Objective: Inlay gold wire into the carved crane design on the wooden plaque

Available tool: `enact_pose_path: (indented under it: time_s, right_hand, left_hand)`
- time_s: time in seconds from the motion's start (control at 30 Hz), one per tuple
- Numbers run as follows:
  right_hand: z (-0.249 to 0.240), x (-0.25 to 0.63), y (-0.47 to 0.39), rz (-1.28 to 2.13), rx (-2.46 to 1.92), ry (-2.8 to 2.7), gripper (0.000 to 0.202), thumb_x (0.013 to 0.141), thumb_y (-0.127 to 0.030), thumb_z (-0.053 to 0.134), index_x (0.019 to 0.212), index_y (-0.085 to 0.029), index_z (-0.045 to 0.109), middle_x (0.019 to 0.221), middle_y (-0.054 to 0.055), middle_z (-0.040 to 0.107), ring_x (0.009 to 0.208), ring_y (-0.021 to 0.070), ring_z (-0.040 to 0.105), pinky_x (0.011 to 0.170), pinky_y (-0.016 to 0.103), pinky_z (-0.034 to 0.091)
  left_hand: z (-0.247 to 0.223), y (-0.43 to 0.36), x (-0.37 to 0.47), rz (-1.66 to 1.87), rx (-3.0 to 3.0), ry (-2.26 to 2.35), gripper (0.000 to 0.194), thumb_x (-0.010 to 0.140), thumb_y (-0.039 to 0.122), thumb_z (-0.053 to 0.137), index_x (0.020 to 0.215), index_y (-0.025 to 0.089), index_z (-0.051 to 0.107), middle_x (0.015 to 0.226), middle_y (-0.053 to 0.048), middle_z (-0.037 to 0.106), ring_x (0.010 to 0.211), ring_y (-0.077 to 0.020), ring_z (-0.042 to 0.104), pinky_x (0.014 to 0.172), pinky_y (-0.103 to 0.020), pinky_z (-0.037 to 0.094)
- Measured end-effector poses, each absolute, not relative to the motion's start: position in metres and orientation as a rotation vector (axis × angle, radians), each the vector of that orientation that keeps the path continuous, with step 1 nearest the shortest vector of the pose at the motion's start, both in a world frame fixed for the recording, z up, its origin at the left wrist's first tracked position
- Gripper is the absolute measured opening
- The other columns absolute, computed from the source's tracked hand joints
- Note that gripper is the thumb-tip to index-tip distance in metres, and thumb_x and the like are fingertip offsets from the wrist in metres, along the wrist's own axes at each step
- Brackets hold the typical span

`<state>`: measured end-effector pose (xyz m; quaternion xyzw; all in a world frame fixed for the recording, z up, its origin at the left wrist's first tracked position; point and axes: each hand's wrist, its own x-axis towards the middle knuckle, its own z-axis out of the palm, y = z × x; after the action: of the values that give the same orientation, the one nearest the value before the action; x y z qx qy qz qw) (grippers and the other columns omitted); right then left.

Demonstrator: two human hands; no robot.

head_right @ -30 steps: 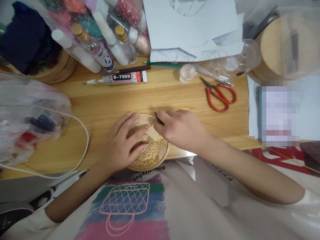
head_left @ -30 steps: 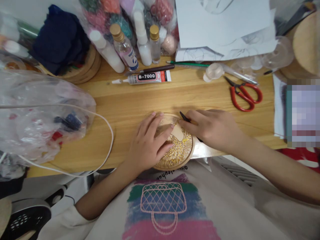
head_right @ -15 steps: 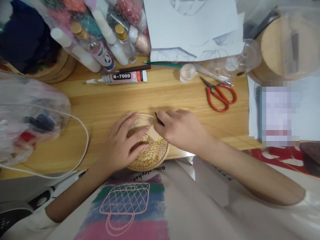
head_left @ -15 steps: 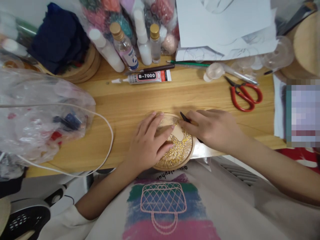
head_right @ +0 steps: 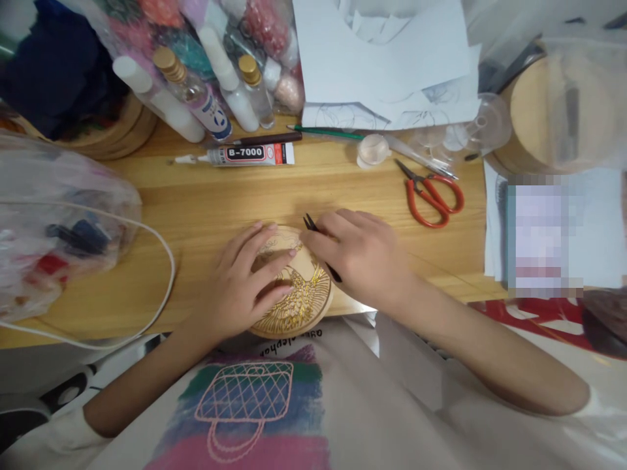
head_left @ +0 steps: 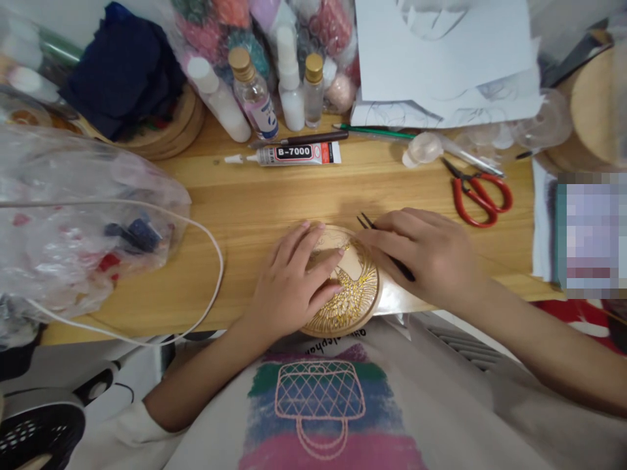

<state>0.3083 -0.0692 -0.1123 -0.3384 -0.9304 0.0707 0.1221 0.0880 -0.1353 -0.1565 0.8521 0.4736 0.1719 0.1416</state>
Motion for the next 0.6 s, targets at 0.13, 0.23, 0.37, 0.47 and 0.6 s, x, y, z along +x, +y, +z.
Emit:
enact_pose_path:
  time_s: [0.13,0.23,0.37,0.47,0.6]
  right_hand:
    - [-0.102,0.307,-0.075,0.622,-1.137,-2.437,0.023,0.095,-0.022,0.049,0.108,-0.021,0.067,0.091,0.006,0.074,0.080,0.0180,0.069,0.072,0.031,0.054]
    - [-0.099,0.306,-0.079,0.844,-1.211,-2.342,0.021,0.091,-0.021,0.056,0.109,-0.022,0.065,0.091,0.002,0.075,0.074,0.0165,0.070,0.065,0.028,0.056]
    - [-0.102,0.305,-0.079,0.964,-1.168,-2.368,0.015,0.089,-0.019,0.057,0.100,-0.022,0.067,0.092,0.002,0.076,0.078,0.0157,0.071,0.067,0.027,0.057]
    - [-0.107,0.305,-0.076,0.946,-1.111,-2.365,0.015,0.090,-0.017,0.057,0.097,-0.021,0.070,0.093,0.004,0.075,0.085,0.0167,0.071,0.073,0.029,0.057]
    - [-0.112,0.303,-0.073,0.910,-1.067,-2.359,0.017,0.089,-0.016,0.057,0.096,-0.020,0.072,0.097,0.006,0.076,0.090,0.0180,0.071,0.078,0.032,0.058]
  left_hand:
    - [-0.157,-0.136,0.088,0.487,2.460,1.381,0.037,0.093,0.038,0.057,0.126,0.021,0.060,0.145,-0.016,0.044,0.138,-0.0363,0.037,0.108,-0.058,0.039]
    - [-0.157,-0.136,0.088,0.486,2.466,1.377,0.036,0.093,0.038,0.057,0.125,0.020,0.061,0.144,-0.018,0.045,0.137,-0.0375,0.038,0.107,-0.058,0.039]
    - [-0.157,-0.136,0.089,0.508,2.438,1.374,0.036,0.093,0.037,0.058,0.124,0.018,0.062,0.145,-0.019,0.045,0.138,-0.0380,0.038,0.108,-0.059,0.037]
    - [-0.156,-0.136,0.089,0.504,2.395,1.379,0.036,0.092,0.037,0.060,0.124,0.020,0.062,0.147,-0.017,0.044,0.139,-0.0374,0.036,0.110,-0.059,0.036]
    - [-0.156,-0.136,0.089,0.505,2.386,1.388,0.036,0.092,0.036,0.060,0.124,0.020,0.063,0.147,-0.017,0.045,0.138,-0.0380,0.037,0.110,-0.059,0.036]
